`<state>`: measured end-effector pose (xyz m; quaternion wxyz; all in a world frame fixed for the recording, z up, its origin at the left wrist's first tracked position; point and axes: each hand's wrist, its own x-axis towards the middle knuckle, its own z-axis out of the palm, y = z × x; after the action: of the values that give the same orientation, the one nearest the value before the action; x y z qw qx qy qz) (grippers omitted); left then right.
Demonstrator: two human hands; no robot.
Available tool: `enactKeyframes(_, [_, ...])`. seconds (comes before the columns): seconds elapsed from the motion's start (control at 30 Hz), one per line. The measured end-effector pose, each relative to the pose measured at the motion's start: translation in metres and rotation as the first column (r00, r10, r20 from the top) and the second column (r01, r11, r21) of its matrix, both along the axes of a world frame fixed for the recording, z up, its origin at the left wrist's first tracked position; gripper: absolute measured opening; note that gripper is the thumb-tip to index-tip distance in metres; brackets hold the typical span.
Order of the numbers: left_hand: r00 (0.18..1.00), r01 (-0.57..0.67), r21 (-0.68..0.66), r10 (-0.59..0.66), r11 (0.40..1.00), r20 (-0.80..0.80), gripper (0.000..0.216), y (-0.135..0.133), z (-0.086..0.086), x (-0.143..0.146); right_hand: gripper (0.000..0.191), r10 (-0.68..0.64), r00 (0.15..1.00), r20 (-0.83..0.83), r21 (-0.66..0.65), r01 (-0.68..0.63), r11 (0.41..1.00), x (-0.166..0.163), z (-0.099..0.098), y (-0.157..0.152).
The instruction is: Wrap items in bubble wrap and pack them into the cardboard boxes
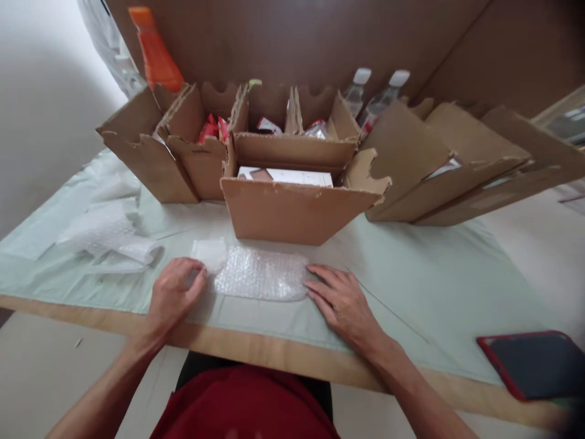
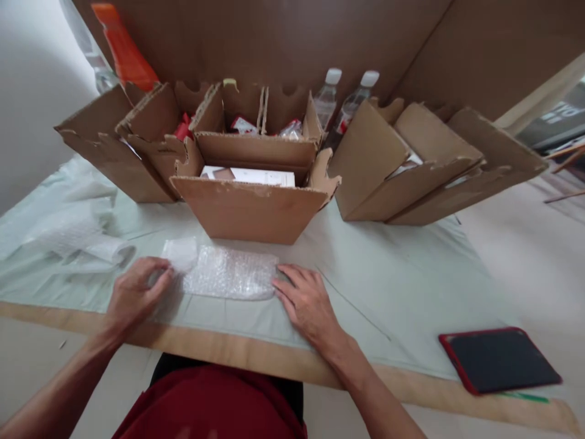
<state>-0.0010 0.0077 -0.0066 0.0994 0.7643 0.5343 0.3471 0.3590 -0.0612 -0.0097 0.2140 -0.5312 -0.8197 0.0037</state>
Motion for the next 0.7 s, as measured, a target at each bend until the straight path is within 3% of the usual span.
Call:
enactKeyframes(0.13, [0.911, -0.143, -0.14, 0.186, 0.98, 0.368, 0.01, -0.01, 0.009, 0.004, 0.024, -0.038, 0.999, -0.004, 0.068, 0.038, 0.997, 0.001, 0.006, 0.002])
enactKeyframes(0.2, [0.878, -0.168, -0.156, 0.22, 0.973, 0.425, 0.011, -0.015, 0.008, 0.002, 0.023, -0.076, 0.997, 0.023, 0.112, 0.073, 0.991, 0.014, 0.014, -0.003])
enactKeyframes(0.37, [0.965, -0.198, -0.164, 0.221, 0.966, 0.139, 0.013, -0.029, 0.005, -0.016, 0.026, -0.164, 0.973, 0.163, 0.108, 0.147, 0.983, 0.067, 0.036, -0.03])
enactKeyframes(0.43, [0.971, -0.221, -0.11, 0.229, 0.969, 0.062, 0.027, -0.035, 0.014, -0.019, 0.026, -0.279, 0.944, 0.174, 0.141, 0.257, 0.956, 0.08, 0.046, -0.039])
enactKeyframes(0.5, [0.971, -0.234, 0.03, 0.232, 0.972, 0.051, 0.041, -0.04, 0.03, -0.012, 0.025, -0.396, 0.911, 0.117, 0.176, 0.374, 0.911, 0.077, 0.057, -0.041])
enactKeyframes(0.53, [0.981, -0.194, 0.108, 0.189, 0.975, 0.051, 0.046, -0.041, 0.038, -0.005, 0.025, -0.419, 0.905, 0.074, 0.183, 0.4, 0.898, 0.068, 0.061, -0.038])
enactKeyframes(0.6, [1.0, 0.01, 0.194, -0.012, 0.981, 0.009, 0.055, -0.039, 0.048, 0.015, 0.03, -0.347, 0.938, 0.01, 0.164, 0.341, 0.926, 0.033, 0.063, -0.026])
enactKeyframes(0.7, [0.912, 0.385, 0.077, -0.366, 0.92, -0.188, 0.061, -0.026, 0.038, 0.048, 0.041, 0.01, 1.0, 0.016, -0.029, -0.01, 1.0, -0.04, 0.048, 0.002])
